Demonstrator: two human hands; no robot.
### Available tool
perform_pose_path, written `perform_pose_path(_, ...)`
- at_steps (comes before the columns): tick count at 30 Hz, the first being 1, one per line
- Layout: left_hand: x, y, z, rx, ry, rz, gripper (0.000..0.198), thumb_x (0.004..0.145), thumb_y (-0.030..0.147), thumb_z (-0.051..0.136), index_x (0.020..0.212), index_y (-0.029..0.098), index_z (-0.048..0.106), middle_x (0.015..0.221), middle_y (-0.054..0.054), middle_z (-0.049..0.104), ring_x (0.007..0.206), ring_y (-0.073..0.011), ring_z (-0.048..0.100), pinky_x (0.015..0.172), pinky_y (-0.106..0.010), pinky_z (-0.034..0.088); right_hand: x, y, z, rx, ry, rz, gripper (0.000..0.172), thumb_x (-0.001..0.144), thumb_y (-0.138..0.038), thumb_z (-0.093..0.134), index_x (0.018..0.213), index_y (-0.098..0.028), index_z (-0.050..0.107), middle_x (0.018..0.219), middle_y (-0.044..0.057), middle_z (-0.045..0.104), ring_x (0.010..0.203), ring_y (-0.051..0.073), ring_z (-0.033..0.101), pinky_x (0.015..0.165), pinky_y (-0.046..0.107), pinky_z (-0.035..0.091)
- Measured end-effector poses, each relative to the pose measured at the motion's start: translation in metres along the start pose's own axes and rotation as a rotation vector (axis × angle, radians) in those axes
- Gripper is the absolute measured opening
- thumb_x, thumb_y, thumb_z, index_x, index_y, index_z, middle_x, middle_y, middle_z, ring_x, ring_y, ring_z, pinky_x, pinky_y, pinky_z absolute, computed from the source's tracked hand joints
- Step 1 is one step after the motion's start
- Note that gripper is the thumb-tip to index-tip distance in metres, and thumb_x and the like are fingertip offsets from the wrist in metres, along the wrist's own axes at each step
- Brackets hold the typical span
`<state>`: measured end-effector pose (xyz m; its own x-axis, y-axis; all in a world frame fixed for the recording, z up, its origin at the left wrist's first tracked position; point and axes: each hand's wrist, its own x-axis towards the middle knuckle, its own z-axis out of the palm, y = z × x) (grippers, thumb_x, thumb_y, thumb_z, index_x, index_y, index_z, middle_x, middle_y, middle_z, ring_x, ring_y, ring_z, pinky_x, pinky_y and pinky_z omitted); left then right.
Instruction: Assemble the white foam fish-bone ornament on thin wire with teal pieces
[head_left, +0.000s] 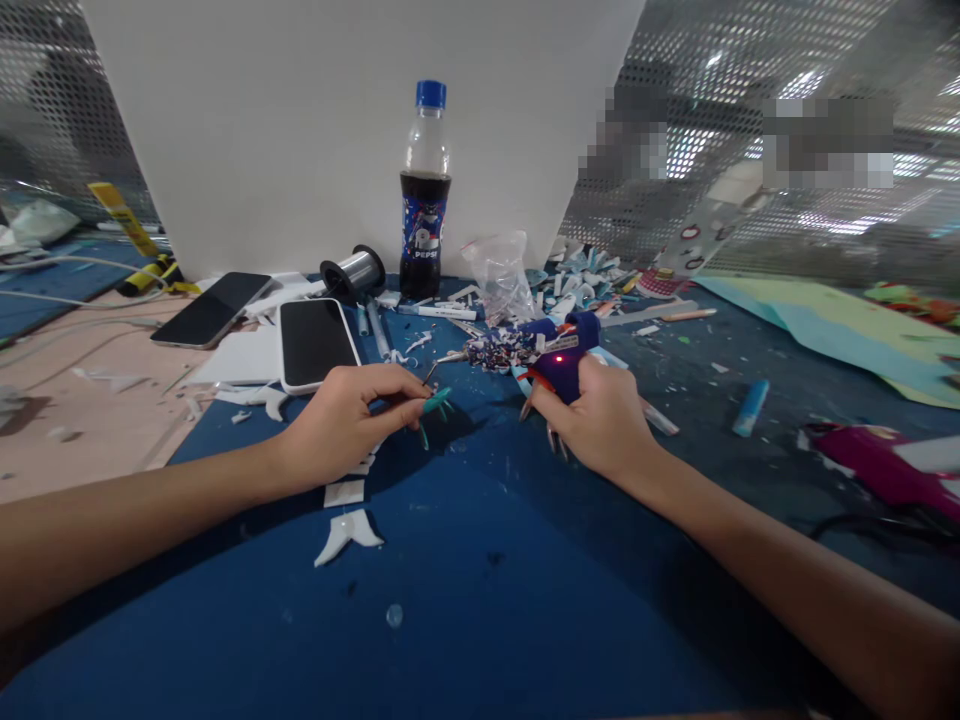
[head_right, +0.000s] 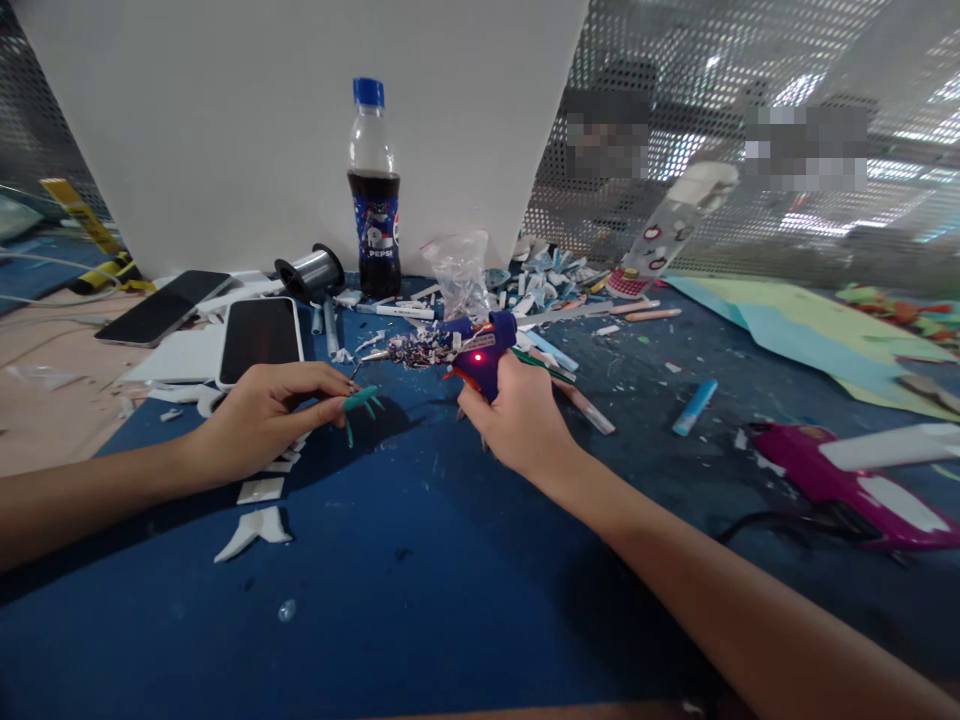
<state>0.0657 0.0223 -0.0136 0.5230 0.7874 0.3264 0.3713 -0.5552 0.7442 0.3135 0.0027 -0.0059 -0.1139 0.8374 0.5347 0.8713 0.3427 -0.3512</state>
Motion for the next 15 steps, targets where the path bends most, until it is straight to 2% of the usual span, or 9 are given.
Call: perform_pose_path(15, -0.0006, -0.001, -0.0005, 0.016, 0.019, 0.016, 0.017, 0.083, 0.022, 0.055, 0.072, 0.016, 0.066, 0.081, -0.004, 0.068, 0.08, -0.0137, 0.063, 0.07, -0.024, 0.05, 0.0004, 0.0012, 0.0013, -0.022, 0.024, -0.023, 0.029, 0.068, -0.026, 0.053, 0.055, -0.024, 0.028, 0.041, -0.006, 0.033, 0.035, 0.009, 0.034, 0.04, 0.025, 0.023)
